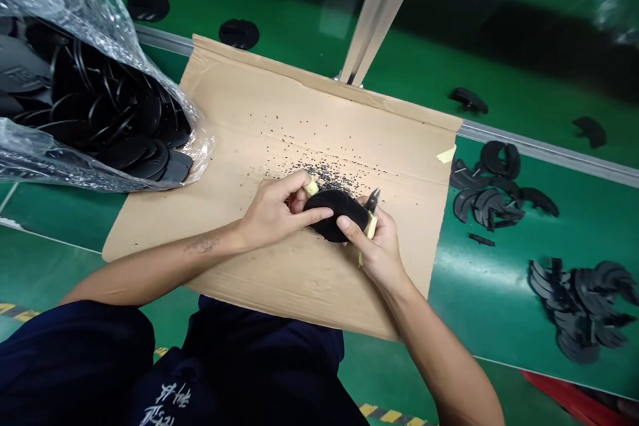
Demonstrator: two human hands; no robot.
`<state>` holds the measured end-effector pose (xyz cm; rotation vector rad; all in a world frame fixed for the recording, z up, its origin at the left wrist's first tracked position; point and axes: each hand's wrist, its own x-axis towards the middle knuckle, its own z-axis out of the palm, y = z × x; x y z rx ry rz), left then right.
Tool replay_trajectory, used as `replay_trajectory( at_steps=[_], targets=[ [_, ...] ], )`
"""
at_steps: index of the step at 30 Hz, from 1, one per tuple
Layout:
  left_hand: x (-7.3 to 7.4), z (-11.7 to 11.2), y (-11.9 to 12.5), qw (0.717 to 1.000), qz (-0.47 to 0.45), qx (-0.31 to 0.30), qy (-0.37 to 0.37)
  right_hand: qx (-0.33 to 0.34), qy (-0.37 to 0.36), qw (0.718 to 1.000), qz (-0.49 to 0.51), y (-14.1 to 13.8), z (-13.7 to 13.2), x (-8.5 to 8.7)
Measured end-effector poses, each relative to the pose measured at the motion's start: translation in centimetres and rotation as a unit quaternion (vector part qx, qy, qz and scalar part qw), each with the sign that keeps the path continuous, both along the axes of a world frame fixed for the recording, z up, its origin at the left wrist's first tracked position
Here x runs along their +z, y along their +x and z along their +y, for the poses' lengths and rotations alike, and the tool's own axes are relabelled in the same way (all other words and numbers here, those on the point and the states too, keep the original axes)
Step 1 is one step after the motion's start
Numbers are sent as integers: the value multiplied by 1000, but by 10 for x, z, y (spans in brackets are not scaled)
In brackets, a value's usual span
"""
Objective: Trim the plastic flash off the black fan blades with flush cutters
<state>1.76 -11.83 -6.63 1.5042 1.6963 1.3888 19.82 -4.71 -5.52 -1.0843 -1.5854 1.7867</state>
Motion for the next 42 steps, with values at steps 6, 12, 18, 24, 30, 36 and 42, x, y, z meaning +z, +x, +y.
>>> replay_trajectory(
  at_steps=[6,12,18,24,30,36,42],
  targets=[
    [0,0,0,991,114,-29,69,14,37,999,-7,0,2,4],
    [1,1,0,992,-55,-84,-74,22,61,998,-13,1,2,3],
    [8,3,-10,984,-62,-126,-106,32,200,979,-11,5,5,4],
    [10,1,-11,988,67,-140,-11,39,298,954,-13,8,7,5],
    [7,-1,-9,982,126,-130,59,51,312,949,-16,7,6,2],
    [6,0,-12,973,161,-134,93,57,322,945,-6,6,7,2],
    [5,-1,-14,963,209,-129,111,61,390,919,1,7,8,1]
  ],
)
